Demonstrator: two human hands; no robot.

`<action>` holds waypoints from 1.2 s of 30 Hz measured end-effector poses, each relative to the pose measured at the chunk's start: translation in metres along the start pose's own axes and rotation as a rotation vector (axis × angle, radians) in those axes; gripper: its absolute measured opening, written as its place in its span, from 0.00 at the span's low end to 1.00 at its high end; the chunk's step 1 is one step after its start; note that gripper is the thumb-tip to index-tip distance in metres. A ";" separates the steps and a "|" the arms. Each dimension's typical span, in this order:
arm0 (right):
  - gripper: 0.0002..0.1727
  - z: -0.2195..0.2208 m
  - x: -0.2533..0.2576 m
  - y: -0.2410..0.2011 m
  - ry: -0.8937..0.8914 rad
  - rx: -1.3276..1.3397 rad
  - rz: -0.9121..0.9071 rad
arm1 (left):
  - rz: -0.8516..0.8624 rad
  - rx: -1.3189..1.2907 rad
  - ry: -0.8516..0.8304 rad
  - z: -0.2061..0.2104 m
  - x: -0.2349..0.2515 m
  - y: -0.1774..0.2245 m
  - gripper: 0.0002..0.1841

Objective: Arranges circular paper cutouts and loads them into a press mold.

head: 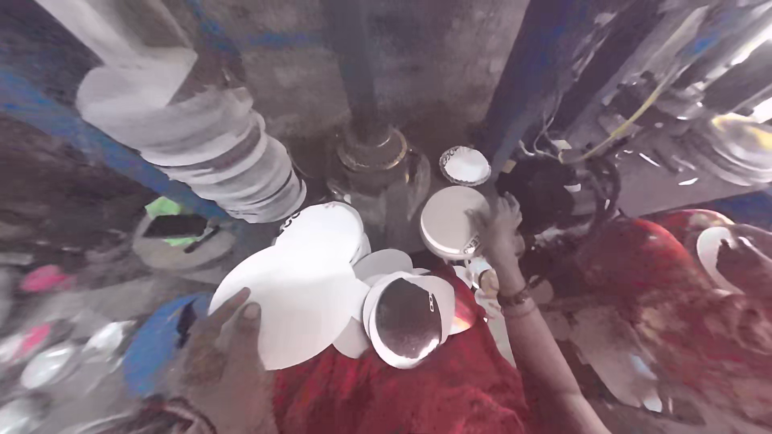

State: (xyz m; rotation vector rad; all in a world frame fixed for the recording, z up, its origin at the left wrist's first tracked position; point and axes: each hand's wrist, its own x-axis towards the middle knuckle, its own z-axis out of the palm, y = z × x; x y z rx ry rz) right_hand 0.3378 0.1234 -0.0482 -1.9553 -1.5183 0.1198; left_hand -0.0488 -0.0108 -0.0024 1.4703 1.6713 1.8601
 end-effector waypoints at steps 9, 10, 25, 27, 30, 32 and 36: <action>0.19 -0.013 -0.010 -0.004 -0.009 0.871 0.139 | -0.011 -0.121 -0.075 0.002 -0.003 -0.007 0.11; 0.21 -0.018 -0.012 -0.007 -0.035 0.916 0.132 | -0.004 -0.129 -0.078 0.003 -0.003 -0.008 0.11; 0.11 -0.017 -0.082 -0.066 0.005 0.873 -0.828 | -0.352 -0.451 -0.463 0.055 -0.038 0.010 0.11; 0.12 -0.008 -0.089 -0.067 -0.052 0.813 -0.816 | -0.419 -0.450 -0.437 0.056 -0.037 0.021 0.08; 0.17 0.005 -0.089 -0.057 -0.109 0.608 -0.647 | -0.417 -0.437 -0.295 0.051 -0.032 0.017 0.07; 0.24 0.013 -0.087 -0.049 -0.160 0.335 -0.657 | -0.387 -0.445 -0.216 0.046 -0.029 0.010 0.06; 0.23 0.026 -0.091 -0.045 -0.210 -0.007 -0.745 | -0.379 -0.444 -0.172 0.042 -0.028 0.005 0.06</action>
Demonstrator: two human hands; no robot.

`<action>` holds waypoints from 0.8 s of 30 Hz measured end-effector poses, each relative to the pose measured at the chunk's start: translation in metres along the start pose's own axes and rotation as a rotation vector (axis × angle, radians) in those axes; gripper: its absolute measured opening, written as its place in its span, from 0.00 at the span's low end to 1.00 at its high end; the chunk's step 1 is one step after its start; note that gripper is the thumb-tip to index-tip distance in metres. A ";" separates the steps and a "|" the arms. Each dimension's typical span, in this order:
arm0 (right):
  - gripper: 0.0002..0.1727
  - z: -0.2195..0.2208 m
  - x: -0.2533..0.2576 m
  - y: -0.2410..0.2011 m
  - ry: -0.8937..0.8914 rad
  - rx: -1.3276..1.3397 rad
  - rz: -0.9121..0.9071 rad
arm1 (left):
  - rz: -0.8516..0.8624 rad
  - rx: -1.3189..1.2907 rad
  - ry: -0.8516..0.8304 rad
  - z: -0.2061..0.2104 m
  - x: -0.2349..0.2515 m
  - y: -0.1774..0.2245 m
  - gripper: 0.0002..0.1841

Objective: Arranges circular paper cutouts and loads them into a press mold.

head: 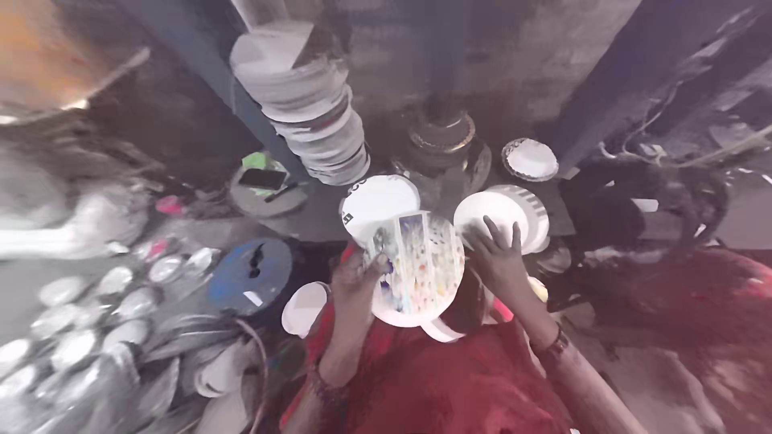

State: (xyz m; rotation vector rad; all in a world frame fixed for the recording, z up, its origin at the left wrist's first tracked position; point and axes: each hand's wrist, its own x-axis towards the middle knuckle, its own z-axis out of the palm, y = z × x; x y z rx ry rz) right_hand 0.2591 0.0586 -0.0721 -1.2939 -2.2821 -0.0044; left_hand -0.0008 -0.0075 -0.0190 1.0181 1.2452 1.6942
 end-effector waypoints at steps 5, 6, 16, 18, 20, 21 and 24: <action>0.14 -0.012 0.007 0.017 0.266 -0.114 0.022 | -0.096 0.148 0.035 0.003 -0.003 0.004 0.06; 0.15 -0.020 0.009 0.022 0.239 -0.101 0.064 | -0.110 0.157 0.031 0.003 -0.003 0.004 0.05; 0.24 -0.054 0.014 -0.028 0.004 0.720 0.301 | -0.094 0.050 -0.047 0.024 -0.010 -0.008 0.03; 0.18 -0.047 0.014 -0.034 0.063 0.741 0.369 | -0.034 0.038 -0.073 0.026 -0.011 -0.010 0.06; 0.15 -0.048 0.013 -0.030 0.252 0.817 0.455 | 0.020 0.065 -0.091 0.022 -0.010 -0.010 0.14; 0.16 -0.051 0.013 -0.026 0.371 0.859 0.488 | 0.038 0.078 -0.087 0.018 -0.009 -0.009 0.20; 0.20 -0.058 0.013 0.000 0.642 0.865 0.493 | -0.001 0.023 -0.048 0.010 -0.004 -0.008 0.34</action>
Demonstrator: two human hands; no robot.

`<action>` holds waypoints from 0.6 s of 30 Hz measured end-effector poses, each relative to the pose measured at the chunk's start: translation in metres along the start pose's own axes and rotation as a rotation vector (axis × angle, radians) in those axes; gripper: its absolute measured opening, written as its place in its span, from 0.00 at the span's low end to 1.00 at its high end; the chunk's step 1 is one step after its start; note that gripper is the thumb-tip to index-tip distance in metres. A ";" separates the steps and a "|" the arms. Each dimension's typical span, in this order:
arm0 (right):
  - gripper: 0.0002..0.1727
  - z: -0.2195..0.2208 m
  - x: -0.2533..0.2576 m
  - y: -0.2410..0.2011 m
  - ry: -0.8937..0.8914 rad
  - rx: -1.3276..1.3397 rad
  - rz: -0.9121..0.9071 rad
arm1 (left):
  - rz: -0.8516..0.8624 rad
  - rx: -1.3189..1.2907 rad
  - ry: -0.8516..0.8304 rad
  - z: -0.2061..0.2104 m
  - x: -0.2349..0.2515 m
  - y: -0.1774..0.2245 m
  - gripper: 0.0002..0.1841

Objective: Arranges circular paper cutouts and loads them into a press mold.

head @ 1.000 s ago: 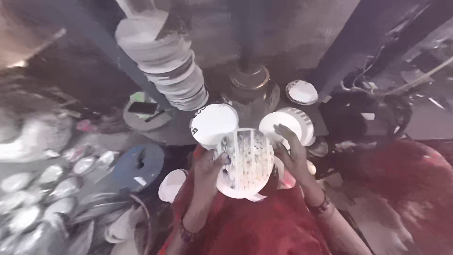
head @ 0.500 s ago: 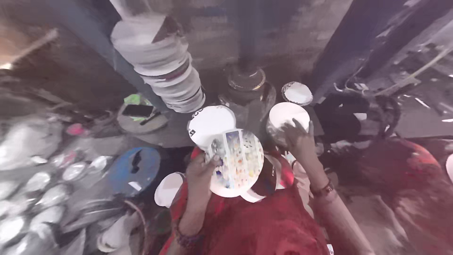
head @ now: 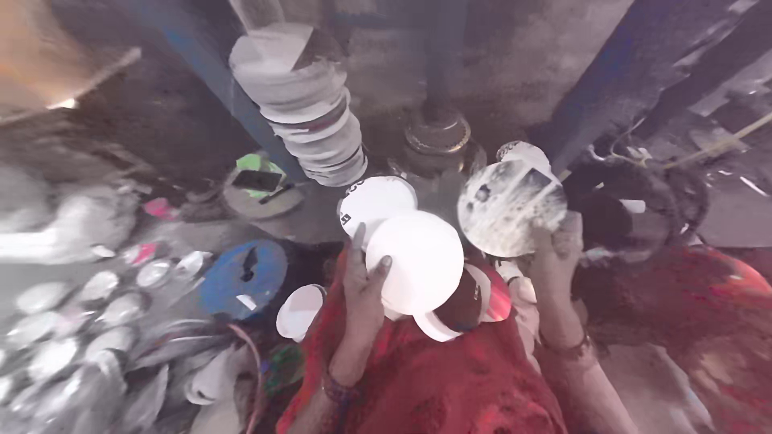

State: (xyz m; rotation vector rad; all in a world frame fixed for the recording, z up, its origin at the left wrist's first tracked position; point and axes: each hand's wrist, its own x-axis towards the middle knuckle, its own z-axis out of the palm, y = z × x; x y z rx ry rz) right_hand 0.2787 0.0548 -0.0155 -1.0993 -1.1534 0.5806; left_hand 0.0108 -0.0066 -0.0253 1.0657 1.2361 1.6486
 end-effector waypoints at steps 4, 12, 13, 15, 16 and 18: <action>0.15 -0.011 0.002 0.001 -0.048 -0.079 -0.056 | -0.065 -0.149 0.106 0.005 0.001 0.003 0.12; 0.18 0.023 -0.044 -0.026 -0.720 0.007 -0.059 | -0.056 -0.167 -0.041 0.011 -0.008 -0.008 0.21; 0.18 0.023 -0.036 -0.025 -0.763 0.017 -0.035 | -0.043 -0.150 -0.041 0.008 -0.007 -0.008 0.22; 0.17 0.016 -0.008 -0.017 -0.658 -0.204 -0.018 | -0.028 -0.126 -0.032 0.001 -0.004 -0.002 0.22; 0.18 0.008 0.011 -0.008 -0.530 -0.424 -0.036 | -0.007 -0.120 -0.032 -0.005 -0.001 -0.001 0.23; 0.31 -0.011 0.049 0.020 -0.362 -0.842 0.037 | 0.041 -0.086 -0.048 -0.017 0.004 -0.002 0.28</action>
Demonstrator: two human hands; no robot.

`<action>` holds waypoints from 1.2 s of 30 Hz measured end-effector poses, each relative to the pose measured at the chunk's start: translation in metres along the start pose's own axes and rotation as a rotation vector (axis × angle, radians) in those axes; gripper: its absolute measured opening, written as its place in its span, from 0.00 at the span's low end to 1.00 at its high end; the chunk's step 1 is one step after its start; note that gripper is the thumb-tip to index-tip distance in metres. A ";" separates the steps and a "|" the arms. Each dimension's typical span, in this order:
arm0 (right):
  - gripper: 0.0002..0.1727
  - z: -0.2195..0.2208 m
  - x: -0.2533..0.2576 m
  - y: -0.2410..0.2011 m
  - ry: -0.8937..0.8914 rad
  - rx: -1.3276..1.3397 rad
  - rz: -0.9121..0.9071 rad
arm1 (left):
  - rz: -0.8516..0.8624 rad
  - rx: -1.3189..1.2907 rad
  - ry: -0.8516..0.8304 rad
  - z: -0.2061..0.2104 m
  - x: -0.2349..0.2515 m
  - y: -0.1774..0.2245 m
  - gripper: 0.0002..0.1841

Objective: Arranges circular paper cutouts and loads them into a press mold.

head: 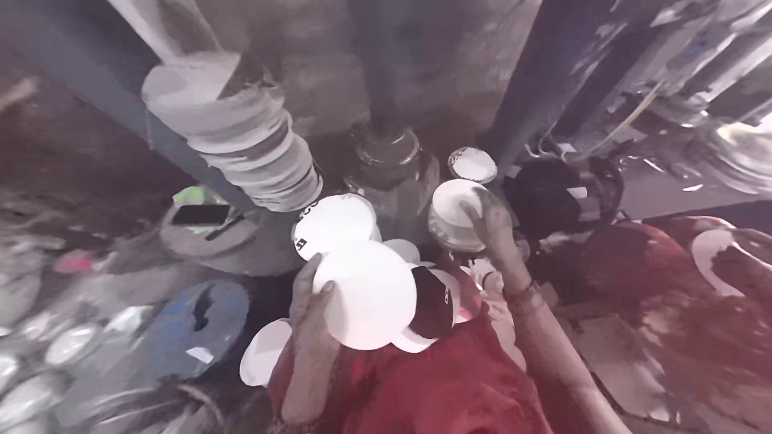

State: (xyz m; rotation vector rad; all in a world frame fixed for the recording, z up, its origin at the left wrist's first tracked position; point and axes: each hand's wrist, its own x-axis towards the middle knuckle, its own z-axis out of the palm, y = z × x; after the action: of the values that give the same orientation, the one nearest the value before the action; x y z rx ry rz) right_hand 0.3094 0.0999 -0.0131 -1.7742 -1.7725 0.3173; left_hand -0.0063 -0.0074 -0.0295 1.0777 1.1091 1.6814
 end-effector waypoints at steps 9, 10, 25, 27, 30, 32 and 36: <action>0.24 -0.002 0.019 0.034 0.246 0.400 0.076 | 0.017 -0.018 0.080 -0.021 0.010 -0.008 0.17; 0.23 -0.003 0.016 0.031 0.231 0.561 0.076 | 0.015 -0.025 0.072 -0.021 0.010 -0.008 0.18; 0.37 -0.006 0.028 0.048 -0.037 -0.154 0.219 | 0.033 0.027 0.108 -0.022 0.011 0.007 0.16; 0.31 -0.008 0.027 0.039 0.115 -0.047 0.218 | 0.022 0.031 0.130 -0.022 0.008 0.009 0.16; 0.23 -0.007 0.018 0.038 0.336 0.296 0.185 | 0.019 0.004 0.092 -0.027 0.006 0.004 0.16; 0.21 -0.009 0.011 0.035 0.338 0.666 0.204 | 0.010 -0.012 0.071 -0.025 0.007 0.002 0.17; 0.18 -0.020 -0.010 0.025 0.174 1.109 -0.115 | 0.009 -0.022 0.044 -0.022 0.009 0.002 0.18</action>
State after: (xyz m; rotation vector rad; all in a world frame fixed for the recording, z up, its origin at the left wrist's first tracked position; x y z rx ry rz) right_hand 0.3405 0.0870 -0.0144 -0.8571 -1.1573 0.8588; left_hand -0.0301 -0.0050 -0.0316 1.0377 1.1130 1.7279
